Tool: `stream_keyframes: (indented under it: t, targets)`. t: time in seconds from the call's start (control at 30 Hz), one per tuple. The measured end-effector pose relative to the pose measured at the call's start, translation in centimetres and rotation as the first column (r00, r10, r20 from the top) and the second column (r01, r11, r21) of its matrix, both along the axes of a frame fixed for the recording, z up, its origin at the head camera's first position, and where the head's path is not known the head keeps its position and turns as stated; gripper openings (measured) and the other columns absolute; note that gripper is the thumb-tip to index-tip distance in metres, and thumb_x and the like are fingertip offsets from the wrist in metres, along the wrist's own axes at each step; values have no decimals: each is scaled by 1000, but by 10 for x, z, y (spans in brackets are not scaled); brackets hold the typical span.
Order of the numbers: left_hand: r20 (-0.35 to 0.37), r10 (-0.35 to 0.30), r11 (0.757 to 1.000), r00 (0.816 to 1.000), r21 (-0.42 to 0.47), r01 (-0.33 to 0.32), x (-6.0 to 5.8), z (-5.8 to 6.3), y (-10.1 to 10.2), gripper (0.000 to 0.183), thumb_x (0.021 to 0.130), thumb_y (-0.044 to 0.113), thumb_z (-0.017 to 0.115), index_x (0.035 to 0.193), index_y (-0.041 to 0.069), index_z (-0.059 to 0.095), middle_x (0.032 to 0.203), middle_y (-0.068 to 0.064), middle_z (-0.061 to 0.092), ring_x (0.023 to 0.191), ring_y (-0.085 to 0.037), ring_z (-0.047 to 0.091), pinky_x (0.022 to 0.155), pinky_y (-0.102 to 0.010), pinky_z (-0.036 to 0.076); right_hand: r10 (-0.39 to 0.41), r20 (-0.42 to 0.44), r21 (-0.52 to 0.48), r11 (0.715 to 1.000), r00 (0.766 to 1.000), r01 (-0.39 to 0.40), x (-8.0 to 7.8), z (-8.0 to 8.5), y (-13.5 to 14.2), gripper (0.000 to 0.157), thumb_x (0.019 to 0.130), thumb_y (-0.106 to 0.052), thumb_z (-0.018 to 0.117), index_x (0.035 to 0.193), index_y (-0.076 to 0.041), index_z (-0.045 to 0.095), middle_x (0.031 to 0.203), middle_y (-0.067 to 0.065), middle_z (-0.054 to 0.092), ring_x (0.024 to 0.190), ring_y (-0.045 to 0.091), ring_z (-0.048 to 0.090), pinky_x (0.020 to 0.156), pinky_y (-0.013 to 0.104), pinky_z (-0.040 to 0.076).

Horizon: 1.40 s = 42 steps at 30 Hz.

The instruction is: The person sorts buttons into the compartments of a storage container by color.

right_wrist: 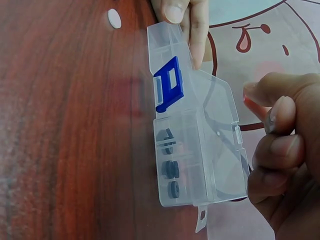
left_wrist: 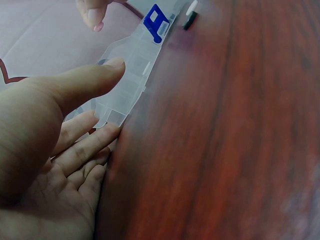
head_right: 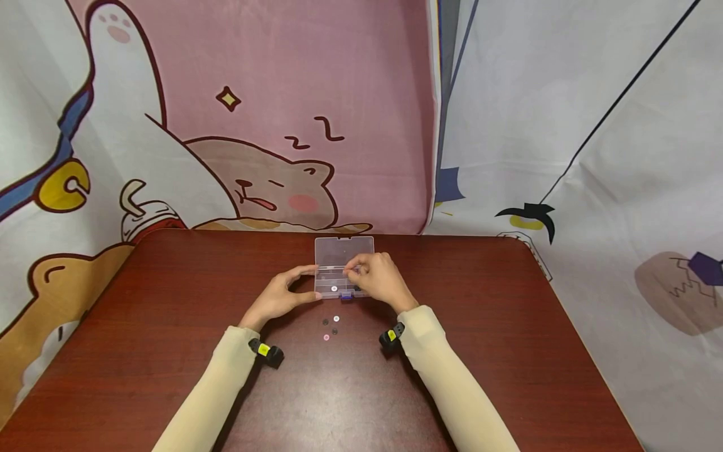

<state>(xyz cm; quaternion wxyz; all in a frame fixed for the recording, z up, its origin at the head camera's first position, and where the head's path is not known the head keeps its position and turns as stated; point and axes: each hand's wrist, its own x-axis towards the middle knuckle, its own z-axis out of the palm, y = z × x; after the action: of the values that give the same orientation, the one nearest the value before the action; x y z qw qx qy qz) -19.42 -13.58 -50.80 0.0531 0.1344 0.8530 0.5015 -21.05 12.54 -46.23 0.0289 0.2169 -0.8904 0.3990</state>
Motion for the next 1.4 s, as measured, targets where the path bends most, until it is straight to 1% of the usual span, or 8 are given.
stream_keyframes:
  t: [0.13, 0.23, 0.5, 0.63, 0.9, 1.03, 1.17, 1.4]
  targets:
    - [9, -1, 1000, 1000, 1, 1, 0, 0, -1, 63, 83, 32, 87, 141, 27, 62, 144, 2, 62, 143, -23, 50, 119, -49, 39, -32, 10, 15, 999, 999, 31, -3, 2, -1, 8, 95, -16, 71, 95, -15, 79, 46, -6, 47, 39, 5, 38, 39, 21, 26]
    - [9, -2, 1000, 1000, 0, 2, 0, 0, -1, 63, 83, 32, 87, 141, 27, 62, 144, 2, 62, 143, -23, 50, 119, -50, 39, -48, 20, 16, 999, 999, 48, -5, 3, -2, 6, 95, -18, 73, 96, -15, 78, 46, -6, 48, 40, 6, 40, 39, 21, 27]
    - [-2, 0, 1000, 1000, -2, 0, -1, 1, 0, 63, 83, 31, 87, 140, 28, 62, 143, 1, 63, 142, -24, 51, 118, -50, 39, -60, 65, 7, 998, 996, 60, -9, 3, -1, 7, 95, -21, 74, 96, -16, 78, 49, -2, 50, 40, 10, 45, 38, 22, 30]
    - [-12, 1, 1000, 1000, -9, -2, -1, 0, 0, 63, 83, 30, 87, 141, 26, 62, 144, 0, 63, 142, -26, 51, 118, -52, 40, -64, 73, 5, 998, 995, 64, -11, 1, 0, 9, 96, -24, 74, 96, -16, 78, 49, -2, 52, 40, 10, 47, 38, 23, 31]
    - [1, 4, 1000, 1000, -13, -4, -2, 1, 1, 64, 83, 32, 87, 141, 26, 62, 144, 2, 62, 142, -24, 50, 119, -49, 39, -58, 75, -1, 998, 995, 59, -14, -2, 1, 10, 96, -24, 73, 99, -16, 77, 49, -3, 52, 41, 11, 48, 38, 23, 31]
    - [3, 2, 1000, 1000, -6, -2, -2, 1, 1, 63, 83, 32, 87, 141, 26, 62, 143, 2, 63, 141, -23, 51, 119, -49, 39, -50, 69, -7, 999, 996, 51, -12, -1, 1, 10, 96, -23, 74, 101, -15, 77, 49, -2, 52, 41, 11, 47, 38, 23, 30]
    - [2, -3, 1000, 1000, 1, 3, -3, 0, 0, 64, 82, 32, 87, 141, 25, 62, 144, 2, 62, 142, -24, 50, 119, -50, 38, -41, 61, 7, 999, 997, 41, -9, 0, 0, 10, 95, -24, 74, 101, -16, 77, 49, -3, 50, 42, 10, 43, 39, 23, 29]
    - [11, -2, 1000, 1000, 1, 2, -3, -2, -1, 63, 83, 33, 87, 141, 28, 62, 146, 2, 61, 144, -25, 48, 119, -51, 38, -8, 61, 23, 1000, 998, 7, -4, 3, -1, 12, 95, -25, 75, 102, -16, 77, 49, -5, 45, 44, 7, 36, 41, 22, 25]
